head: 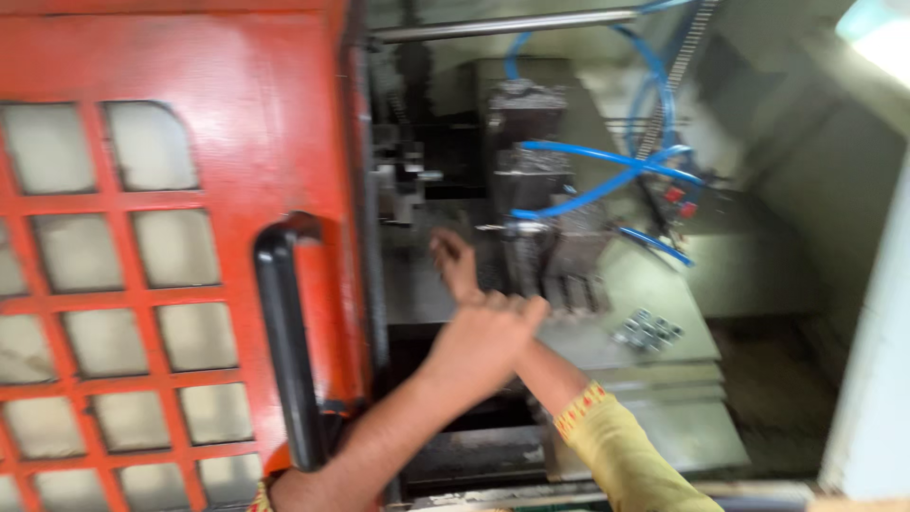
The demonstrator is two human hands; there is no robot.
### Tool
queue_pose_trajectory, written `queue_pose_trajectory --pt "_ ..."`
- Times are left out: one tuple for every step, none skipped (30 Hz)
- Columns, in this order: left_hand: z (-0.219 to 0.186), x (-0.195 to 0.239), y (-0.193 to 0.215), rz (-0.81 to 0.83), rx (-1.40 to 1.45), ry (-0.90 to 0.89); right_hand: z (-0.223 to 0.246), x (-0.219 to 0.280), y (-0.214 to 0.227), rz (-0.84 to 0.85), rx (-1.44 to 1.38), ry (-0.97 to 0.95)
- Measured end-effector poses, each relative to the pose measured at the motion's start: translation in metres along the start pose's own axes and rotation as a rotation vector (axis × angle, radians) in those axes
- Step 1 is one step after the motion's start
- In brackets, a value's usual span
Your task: The person repeatedly picks up small cylindrical metal parts from a cardboard box and places them into slots on a machine. The person handles the parts by hand, moving them from the box to the machine's loading area.
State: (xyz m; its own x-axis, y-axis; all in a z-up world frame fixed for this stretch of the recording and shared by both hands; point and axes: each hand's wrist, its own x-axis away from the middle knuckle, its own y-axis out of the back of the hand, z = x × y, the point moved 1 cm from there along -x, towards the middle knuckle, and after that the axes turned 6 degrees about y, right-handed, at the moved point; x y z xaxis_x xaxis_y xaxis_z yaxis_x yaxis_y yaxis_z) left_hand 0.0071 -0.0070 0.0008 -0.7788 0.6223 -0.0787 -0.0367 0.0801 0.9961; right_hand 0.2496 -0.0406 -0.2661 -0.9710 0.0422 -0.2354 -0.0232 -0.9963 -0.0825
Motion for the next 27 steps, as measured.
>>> queue_pose_trajectory --pt "-0.002 0.001 0.005 -0.086 -0.008 0.007 0.028 0.042 0.017 0.017 -0.047 0.14" --pt "-0.003 0.002 0.009 -0.173 -0.013 0.013 0.056 0.091 0.055 0.154 0.101 -0.077" --pt "-0.009 0.005 0.012 -0.254 -0.008 0.016 0.094 0.122 0.086 0.184 0.307 0.39" --pt "-0.014 0.008 0.015 -0.418 0.042 -0.124 0.129 0.149 0.11 0.236 0.525 0.847" --pt "-0.017 0.011 0.018 -0.581 0.095 -0.264 0.16 0.169 0.135 0.307 0.344 0.591" --pt "-0.021 0.015 0.021 -0.744 0.155 -0.401 0.188 0.193 0.163 0.372 0.151 0.342" --pt "-0.026 0.019 0.021 -0.762 0.134 -0.417 0.222 0.226 0.2 0.297 0.304 0.393" --pt "-0.033 0.026 0.018 -0.781 0.114 -0.433 0.256 0.263 0.242 0.221 0.457 0.439" --pt "-0.041 0.034 0.012 -0.751 0.085 -0.448 0.284 0.29 0.275 -0.002 0.569 0.512" --pt "-0.05 0.045 0.003 -0.722 0.055 -0.463 0.311 0.305 0.31 -0.166 0.726 0.833" --pt "-0.057 0.06 -0.008 -0.685 -0.032 -0.516 0.329 0.309 0.342 -0.232 0.563 0.963" --pt "-0.063 0.076 -0.021 -0.649 -0.12 -0.568 0.348 0.325 0.384 -0.645 0.947 0.758" --pt "-0.07 0.094 -0.035 -0.615 -0.129 -0.606 0.36 0.328 0.422 -0.79 0.867 0.63" --pt "-0.076 0.112 -0.049 -0.581 -0.138 -0.643 0.371 0.325 0.458 -0.803 0.929 0.745" --pt "-0.084 0.131 -0.064 -0.58 -0.098 -0.625 0.375 0.325 0.49 -0.82 0.869 0.738" --pt "-0.092 0.147 -0.079 -0.578 -0.058 -0.606 0.377 0.326 0.521 -0.837 0.809 0.731" --pt "-0.098 0.159 -0.093 -0.579 -0.023 -0.582 0.378 0.323 0.547 -0.865 0.911 0.735" --pt "-0.105 0.167 -0.106 -0.622 0.048 -0.523 0.373 0.316 0.567 -0.891 1.014 0.737" --pt "-0.112 0.178 -0.119 -0.653 0.121 -0.462 0.362 0.305 0.582 -0.874 1.021 0.769" --pt "-0.115 0.186 -0.13 -0.683 0.192 -0.399 0.354 0.293 0.595 -0.856 1.028 0.801" --pt "-0.118 0.193 -0.141 -0.684 0.259 -0.324 0.344 0.288 0.606 -0.833 1.033 0.831" --pt "-0.121 0.202 -0.151 -0.685 0.325 -0.247 0.336 0.292 0.619 -0.773 0.874 0.697" --pt "-0.126 0.208 -0.16 -0.691 0.389 -0.17 0.335 0.299 0.636 -0.709 0.717 0.57" --pt "-0.133 0.214 -0.168 -0.715 0.447 -0.134 0.332 0.308 0.651 -0.639 0.562 0.444" --pt "-0.141 0.218 -0.176 -0.738 0.507 -0.1 0.328 0.322 0.663 -0.671 0.642 0.38" --pt "-0.15 0.222 -0.184 -0.761 0.566 -0.066 0.325 0.34 0.675 -0.7 0.722 0.314" --pt "-0.162 0.221 -0.192 -0.753 0.598 -0.032 0.326 0.359 0.689 -0.727 0.803 0.253"
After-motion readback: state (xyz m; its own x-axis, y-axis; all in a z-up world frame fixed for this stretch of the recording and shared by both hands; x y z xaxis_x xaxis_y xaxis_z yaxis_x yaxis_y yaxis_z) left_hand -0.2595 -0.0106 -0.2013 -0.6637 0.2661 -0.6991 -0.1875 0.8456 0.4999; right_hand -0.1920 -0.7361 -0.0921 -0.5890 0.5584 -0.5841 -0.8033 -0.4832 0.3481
